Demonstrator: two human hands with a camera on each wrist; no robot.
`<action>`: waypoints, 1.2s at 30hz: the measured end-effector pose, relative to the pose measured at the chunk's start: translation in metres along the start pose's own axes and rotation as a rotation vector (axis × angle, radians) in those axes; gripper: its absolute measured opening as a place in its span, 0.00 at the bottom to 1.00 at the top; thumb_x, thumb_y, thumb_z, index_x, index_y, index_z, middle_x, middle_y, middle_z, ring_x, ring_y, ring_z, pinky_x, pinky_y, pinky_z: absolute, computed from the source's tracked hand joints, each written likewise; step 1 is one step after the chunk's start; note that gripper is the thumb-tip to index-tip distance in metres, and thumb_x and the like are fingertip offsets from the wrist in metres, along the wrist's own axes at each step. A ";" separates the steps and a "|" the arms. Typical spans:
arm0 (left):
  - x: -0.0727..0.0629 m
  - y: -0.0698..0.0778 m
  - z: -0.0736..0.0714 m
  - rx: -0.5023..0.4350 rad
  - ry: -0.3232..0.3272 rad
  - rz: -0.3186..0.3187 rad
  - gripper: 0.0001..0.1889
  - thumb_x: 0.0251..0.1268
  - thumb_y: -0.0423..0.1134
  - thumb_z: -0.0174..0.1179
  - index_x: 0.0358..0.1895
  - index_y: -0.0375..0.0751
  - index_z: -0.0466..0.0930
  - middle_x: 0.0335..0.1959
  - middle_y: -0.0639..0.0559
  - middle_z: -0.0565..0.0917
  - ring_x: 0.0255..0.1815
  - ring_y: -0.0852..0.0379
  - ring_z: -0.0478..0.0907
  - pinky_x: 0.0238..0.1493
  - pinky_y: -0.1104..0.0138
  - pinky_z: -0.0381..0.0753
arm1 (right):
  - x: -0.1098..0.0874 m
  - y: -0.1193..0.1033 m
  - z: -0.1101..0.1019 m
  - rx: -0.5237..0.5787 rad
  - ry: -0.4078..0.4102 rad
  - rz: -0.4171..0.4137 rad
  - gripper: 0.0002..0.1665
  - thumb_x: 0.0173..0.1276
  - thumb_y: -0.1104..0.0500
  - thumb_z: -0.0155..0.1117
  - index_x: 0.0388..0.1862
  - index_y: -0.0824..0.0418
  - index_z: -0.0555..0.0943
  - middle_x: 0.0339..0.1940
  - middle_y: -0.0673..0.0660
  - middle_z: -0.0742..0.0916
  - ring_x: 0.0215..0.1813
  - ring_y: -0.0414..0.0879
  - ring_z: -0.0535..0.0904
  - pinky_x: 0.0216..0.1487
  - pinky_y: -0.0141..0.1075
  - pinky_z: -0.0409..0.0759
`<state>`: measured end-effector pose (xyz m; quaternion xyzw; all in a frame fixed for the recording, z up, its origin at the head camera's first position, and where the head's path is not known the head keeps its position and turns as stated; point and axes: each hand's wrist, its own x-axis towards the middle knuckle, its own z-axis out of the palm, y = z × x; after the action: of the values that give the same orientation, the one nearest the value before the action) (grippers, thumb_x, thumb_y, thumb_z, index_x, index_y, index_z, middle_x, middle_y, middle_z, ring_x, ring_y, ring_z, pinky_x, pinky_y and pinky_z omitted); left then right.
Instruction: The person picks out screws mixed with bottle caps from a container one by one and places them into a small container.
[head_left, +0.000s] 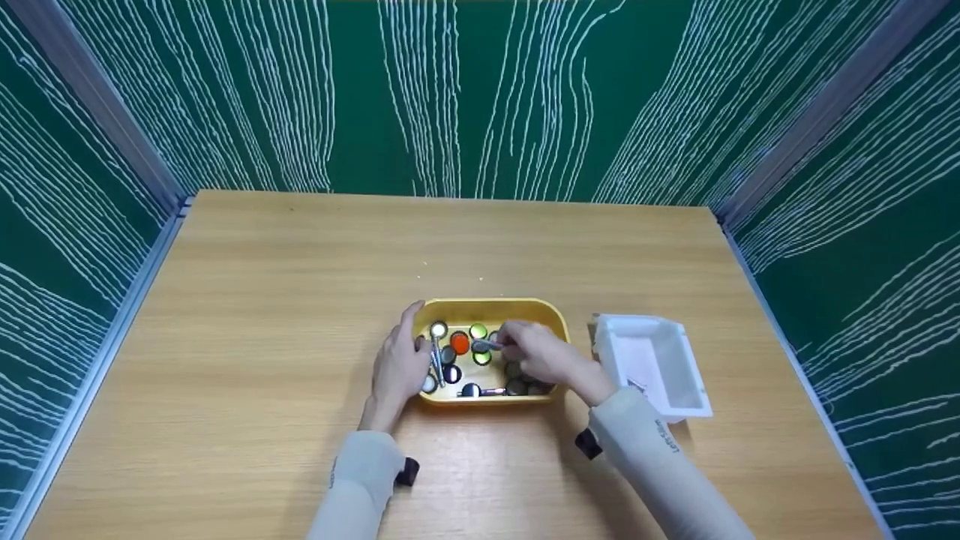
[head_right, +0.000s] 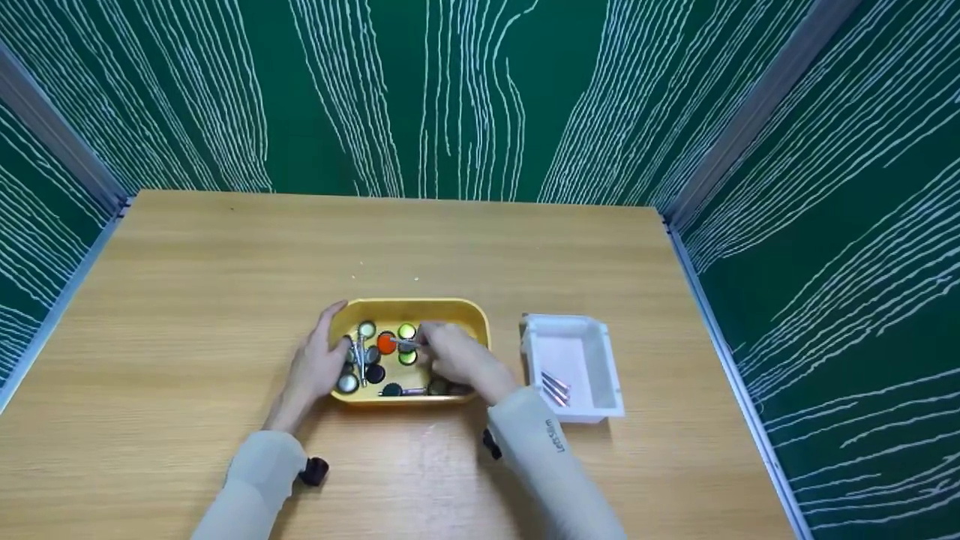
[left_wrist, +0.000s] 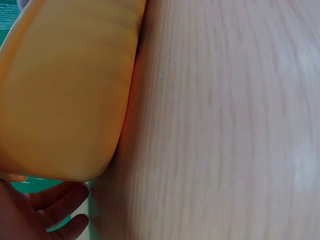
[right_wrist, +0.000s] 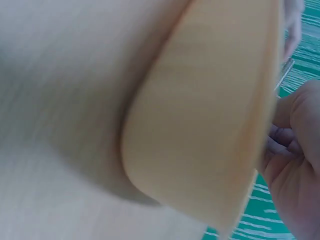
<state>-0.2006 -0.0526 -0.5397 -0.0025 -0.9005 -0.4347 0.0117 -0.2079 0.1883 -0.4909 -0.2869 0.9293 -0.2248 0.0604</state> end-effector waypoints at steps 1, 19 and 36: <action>0.000 0.000 0.000 -0.001 0.003 0.004 0.33 0.67 0.37 0.52 0.75 0.60 0.58 0.47 0.45 0.82 0.36 0.50 0.75 0.40 0.58 0.76 | -0.001 0.001 -0.004 0.008 0.011 0.005 0.05 0.68 0.68 0.60 0.42 0.65 0.79 0.37 0.57 0.85 0.42 0.51 0.82 0.47 0.45 0.83; 0.001 -0.001 0.000 -0.026 0.005 0.008 0.33 0.67 0.36 0.52 0.75 0.59 0.58 0.47 0.46 0.82 0.32 0.52 0.73 0.33 0.63 0.72 | -0.026 0.031 -0.058 0.045 0.180 0.047 0.08 0.66 0.72 0.57 0.42 0.67 0.80 0.38 0.63 0.88 0.42 0.56 0.85 0.46 0.46 0.85; 0.000 -0.001 0.000 -0.008 0.015 0.010 0.33 0.67 0.37 0.52 0.75 0.60 0.59 0.51 0.42 0.83 0.41 0.48 0.78 0.43 0.53 0.78 | -0.059 0.073 -0.086 0.020 0.236 0.166 0.06 0.67 0.72 0.57 0.41 0.69 0.79 0.36 0.62 0.85 0.39 0.53 0.83 0.44 0.46 0.84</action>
<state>-0.2004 -0.0530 -0.5410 -0.0038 -0.8985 -0.4385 0.0207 -0.2168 0.3083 -0.4483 -0.1802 0.9481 -0.2604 -0.0283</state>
